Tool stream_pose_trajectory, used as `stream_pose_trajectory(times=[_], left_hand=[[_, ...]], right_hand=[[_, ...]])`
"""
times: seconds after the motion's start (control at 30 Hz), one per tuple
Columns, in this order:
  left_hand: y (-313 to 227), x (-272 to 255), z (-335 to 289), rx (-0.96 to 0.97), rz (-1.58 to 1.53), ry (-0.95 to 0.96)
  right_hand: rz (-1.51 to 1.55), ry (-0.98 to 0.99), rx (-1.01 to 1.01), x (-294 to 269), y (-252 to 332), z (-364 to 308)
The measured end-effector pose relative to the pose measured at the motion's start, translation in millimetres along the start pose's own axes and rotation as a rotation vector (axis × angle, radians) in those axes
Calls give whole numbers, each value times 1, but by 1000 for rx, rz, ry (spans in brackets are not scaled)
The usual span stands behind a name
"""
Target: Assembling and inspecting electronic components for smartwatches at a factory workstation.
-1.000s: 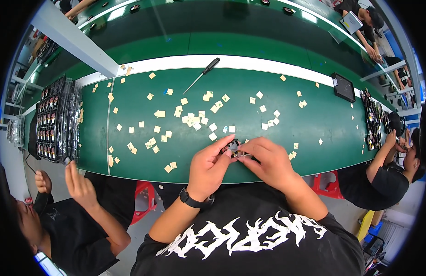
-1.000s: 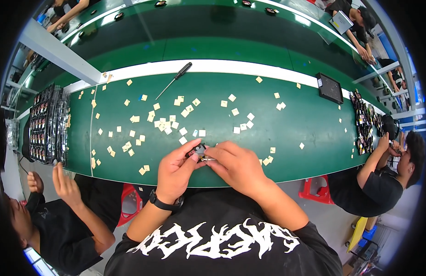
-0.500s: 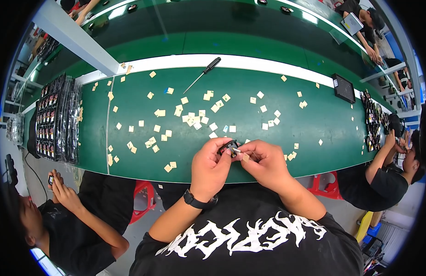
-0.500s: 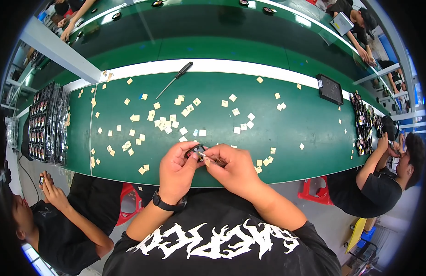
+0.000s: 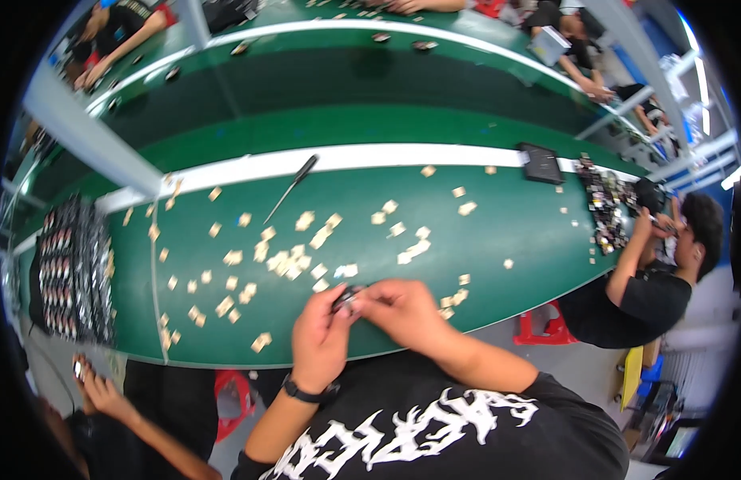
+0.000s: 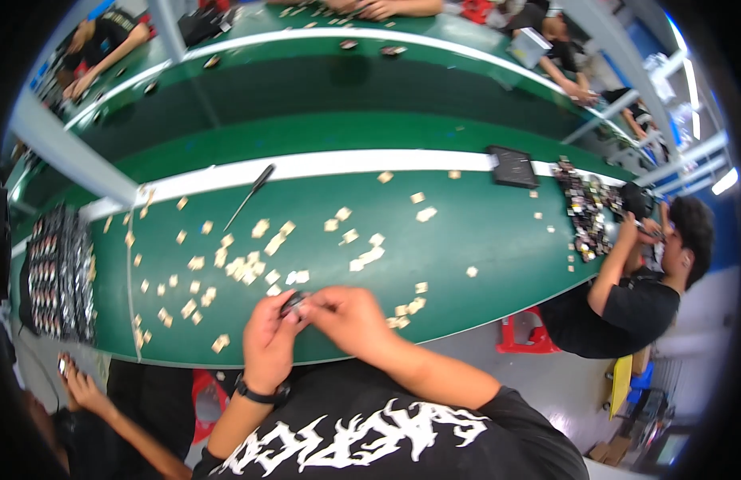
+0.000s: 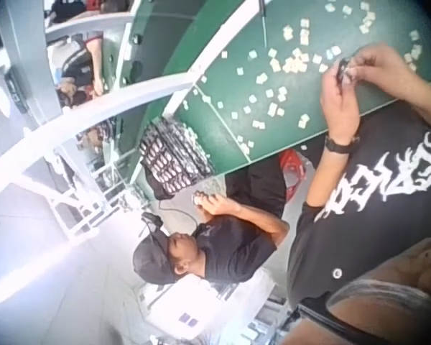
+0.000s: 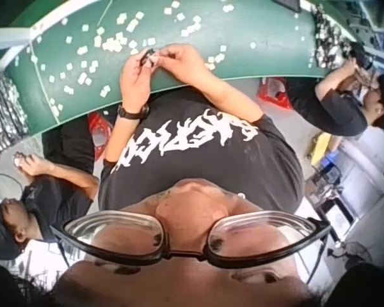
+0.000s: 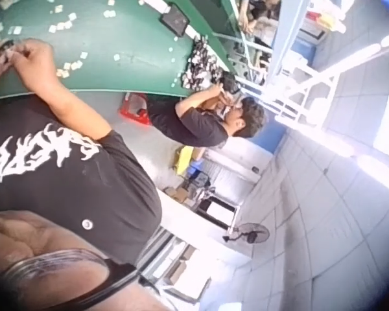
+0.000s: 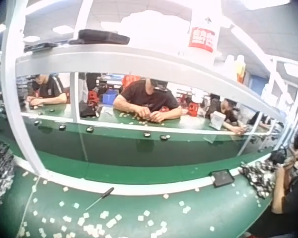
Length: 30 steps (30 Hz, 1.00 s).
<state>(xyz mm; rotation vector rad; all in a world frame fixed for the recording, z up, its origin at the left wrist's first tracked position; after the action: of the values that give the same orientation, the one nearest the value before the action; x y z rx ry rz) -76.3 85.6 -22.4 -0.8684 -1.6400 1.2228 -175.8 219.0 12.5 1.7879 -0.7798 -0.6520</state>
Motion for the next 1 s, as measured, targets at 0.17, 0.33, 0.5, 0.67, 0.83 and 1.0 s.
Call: stream_pose_trajectory(times=[0.17, 0.33, 0.5, 0.67, 0.83, 1.0], left_hand=[[-9, -2, -3, -20, -29, 55], [-21, -3, -2, -134, -58, 82], [-21, -3, 1, -123, -86, 96], [-21, 2, 3, -156, -117, -56], [-33, -16, -11, -173, -127, -203], [-58, -57, -11, 86, 31, -317]], right_hand=[[233, -71, -7, 0, -10, 8], [131, 22, 103, -10, 4, 12], [41, 58, 70, -10, 12, 15], [124, 129, -48, -33, -2, 3], [-192, -412, -49, -147, 11, -29], [-919, -1348, -79, -363, -75, -111]])
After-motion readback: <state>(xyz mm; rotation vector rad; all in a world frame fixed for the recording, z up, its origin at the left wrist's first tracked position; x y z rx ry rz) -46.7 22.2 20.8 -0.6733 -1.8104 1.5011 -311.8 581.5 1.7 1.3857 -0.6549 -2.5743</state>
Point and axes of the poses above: each hand's wrist, its own z-axis towards the middle knuckle, its own x-axis out of the palm, y = z × x, the point moved 1 cm from there along z, towards the middle knuckle, and after that the axes turned 7 degrees about z, right-handed, at the moved point
